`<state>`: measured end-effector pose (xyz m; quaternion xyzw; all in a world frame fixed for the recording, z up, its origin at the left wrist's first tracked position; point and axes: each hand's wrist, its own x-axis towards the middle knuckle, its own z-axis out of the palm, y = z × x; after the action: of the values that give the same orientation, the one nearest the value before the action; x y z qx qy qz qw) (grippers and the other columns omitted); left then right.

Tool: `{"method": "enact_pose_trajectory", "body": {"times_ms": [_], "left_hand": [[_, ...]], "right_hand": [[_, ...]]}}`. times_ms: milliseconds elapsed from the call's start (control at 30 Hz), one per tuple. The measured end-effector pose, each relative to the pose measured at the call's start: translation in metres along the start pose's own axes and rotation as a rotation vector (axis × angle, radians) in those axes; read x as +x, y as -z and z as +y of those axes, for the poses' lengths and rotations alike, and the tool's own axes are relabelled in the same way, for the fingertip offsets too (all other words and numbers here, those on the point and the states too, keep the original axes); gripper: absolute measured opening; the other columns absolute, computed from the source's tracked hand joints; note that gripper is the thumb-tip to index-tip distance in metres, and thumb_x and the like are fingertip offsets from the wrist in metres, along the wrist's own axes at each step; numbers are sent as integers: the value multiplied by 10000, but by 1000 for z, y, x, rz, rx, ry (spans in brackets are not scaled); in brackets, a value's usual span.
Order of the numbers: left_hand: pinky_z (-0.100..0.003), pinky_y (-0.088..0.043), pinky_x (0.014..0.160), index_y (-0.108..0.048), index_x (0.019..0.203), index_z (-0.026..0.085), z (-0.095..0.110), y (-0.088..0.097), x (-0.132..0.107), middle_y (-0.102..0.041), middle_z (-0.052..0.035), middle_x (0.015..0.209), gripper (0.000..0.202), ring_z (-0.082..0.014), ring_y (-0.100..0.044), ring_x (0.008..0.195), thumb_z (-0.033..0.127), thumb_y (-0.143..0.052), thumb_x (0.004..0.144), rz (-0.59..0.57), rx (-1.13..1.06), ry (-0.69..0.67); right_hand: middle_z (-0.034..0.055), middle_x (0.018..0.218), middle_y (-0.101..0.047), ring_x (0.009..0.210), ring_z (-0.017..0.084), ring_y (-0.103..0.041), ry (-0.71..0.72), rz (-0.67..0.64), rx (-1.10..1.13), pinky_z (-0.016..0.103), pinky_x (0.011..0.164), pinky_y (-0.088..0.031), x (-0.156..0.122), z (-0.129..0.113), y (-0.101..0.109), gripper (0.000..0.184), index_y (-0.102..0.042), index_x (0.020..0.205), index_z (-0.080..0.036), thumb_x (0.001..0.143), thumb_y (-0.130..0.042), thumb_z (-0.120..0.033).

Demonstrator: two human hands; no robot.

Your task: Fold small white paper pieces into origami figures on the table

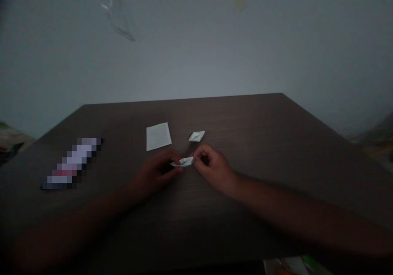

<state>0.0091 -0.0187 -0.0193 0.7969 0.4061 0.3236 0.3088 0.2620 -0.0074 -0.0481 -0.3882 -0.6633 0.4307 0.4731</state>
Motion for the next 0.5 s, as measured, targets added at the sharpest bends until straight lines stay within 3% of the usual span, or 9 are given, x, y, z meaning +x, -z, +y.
{"method": "enact_pose_trajectory", "body": {"times_ms": [200,333,500], "left_hand": [[-383,-630,849,-743,1083,265,1,-2,-1,-814,-38,1037,142,-260,-764,934,380,-774,1006,64,28,121],[-421,-640,967,-716,1106,264,0,-2,-5,-808,-42,1097,138,-258,-765,1007,345,-770,1009,59,53,29],[-462,-615,1011,-715,1104,288,-5,-5,-5,-802,-40,1059,137,-279,-748,1001,345,-792,1007,97,100,13]], "right_hand": [[36,1048,-776,1018,256,-751,35,-82,-40,433,941,-587,-3,-4,0,188,-647,1048,-291,968,-802,-363],[37,1113,-800,1090,269,-778,0,-126,-87,455,1003,-596,-4,-7,0,318,-652,1158,-301,916,-858,-317],[34,1092,-788,1060,272,-761,-30,-102,-134,445,947,-585,-2,-9,1,247,-643,1084,-299,923,-830,-304]]}}
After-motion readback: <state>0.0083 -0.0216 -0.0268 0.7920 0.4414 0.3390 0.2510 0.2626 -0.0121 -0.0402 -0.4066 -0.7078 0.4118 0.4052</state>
